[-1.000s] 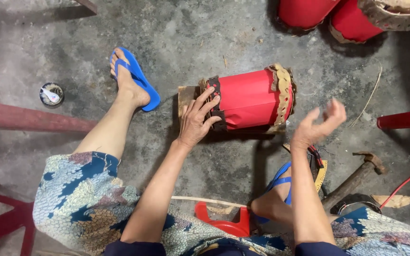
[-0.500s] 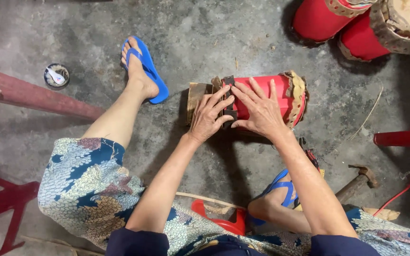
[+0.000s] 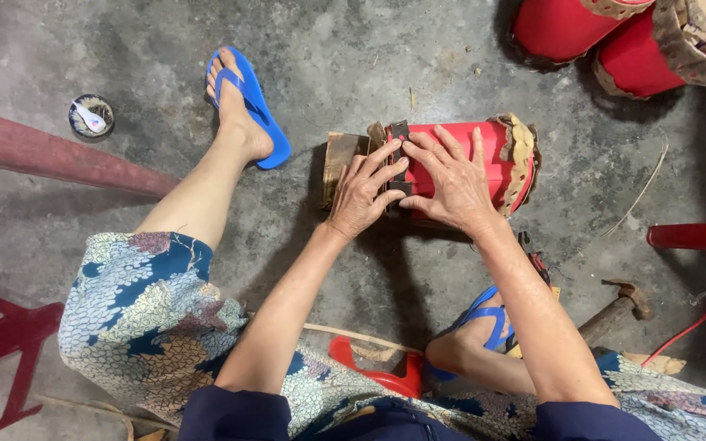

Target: Securing the leather covering onto a drum shell using glue and a hammer.

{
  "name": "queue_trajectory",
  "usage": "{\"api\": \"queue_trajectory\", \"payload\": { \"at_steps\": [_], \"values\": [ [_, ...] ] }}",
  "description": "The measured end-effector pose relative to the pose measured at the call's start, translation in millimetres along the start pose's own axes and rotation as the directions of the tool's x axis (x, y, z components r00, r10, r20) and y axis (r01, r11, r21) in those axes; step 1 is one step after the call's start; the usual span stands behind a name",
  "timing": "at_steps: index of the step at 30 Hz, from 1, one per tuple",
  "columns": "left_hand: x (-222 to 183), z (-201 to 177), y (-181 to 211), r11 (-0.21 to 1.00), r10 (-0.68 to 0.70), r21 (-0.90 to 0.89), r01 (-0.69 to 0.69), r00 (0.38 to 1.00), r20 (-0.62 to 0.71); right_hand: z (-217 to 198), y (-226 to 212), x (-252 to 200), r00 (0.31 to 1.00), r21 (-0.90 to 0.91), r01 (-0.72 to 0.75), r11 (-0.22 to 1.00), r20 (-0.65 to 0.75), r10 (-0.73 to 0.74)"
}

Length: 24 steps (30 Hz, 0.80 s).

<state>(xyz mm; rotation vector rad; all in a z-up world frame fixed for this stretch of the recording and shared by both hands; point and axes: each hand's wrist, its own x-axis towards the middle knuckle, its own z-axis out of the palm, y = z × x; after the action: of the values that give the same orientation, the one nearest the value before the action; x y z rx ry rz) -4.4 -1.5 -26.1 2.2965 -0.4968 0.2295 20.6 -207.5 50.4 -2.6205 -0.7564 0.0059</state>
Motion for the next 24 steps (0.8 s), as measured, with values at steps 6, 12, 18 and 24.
{"api": "queue_trajectory", "payload": {
  "at_steps": [6, 12, 18, 24],
  "values": [
    [-1.2, 3.8, 0.0, 1.000, -0.002, -0.023, 0.001, 1.000, -0.020, -1.3, -1.8, -0.9, 1.000, 0.007, -0.005, 1.000, 0.013, 0.005],
    [1.4, 2.3, -1.3, 1.000, 0.024, -0.012, -0.024, 0.999, -0.038, 2.6, 4.8, -0.6, 1.000, -0.001, 0.018, 1.000, -0.005, -0.018],
    [8.9, -21.6, 1.5, 0.997, 0.078, -0.021, -0.077, 0.997, 0.020, 5.4, 4.8, -1.8, 1.000, 0.005, 0.011, 1.000, -0.020, -0.011],
    [10.5, -21.2, 6.1, 0.986, 0.070, -0.152, -0.070, 0.998, -0.006, 5.4, 4.6, -1.5, 1.000, 0.016, -0.007, 1.000, -0.001, 0.007]
  ]
}}
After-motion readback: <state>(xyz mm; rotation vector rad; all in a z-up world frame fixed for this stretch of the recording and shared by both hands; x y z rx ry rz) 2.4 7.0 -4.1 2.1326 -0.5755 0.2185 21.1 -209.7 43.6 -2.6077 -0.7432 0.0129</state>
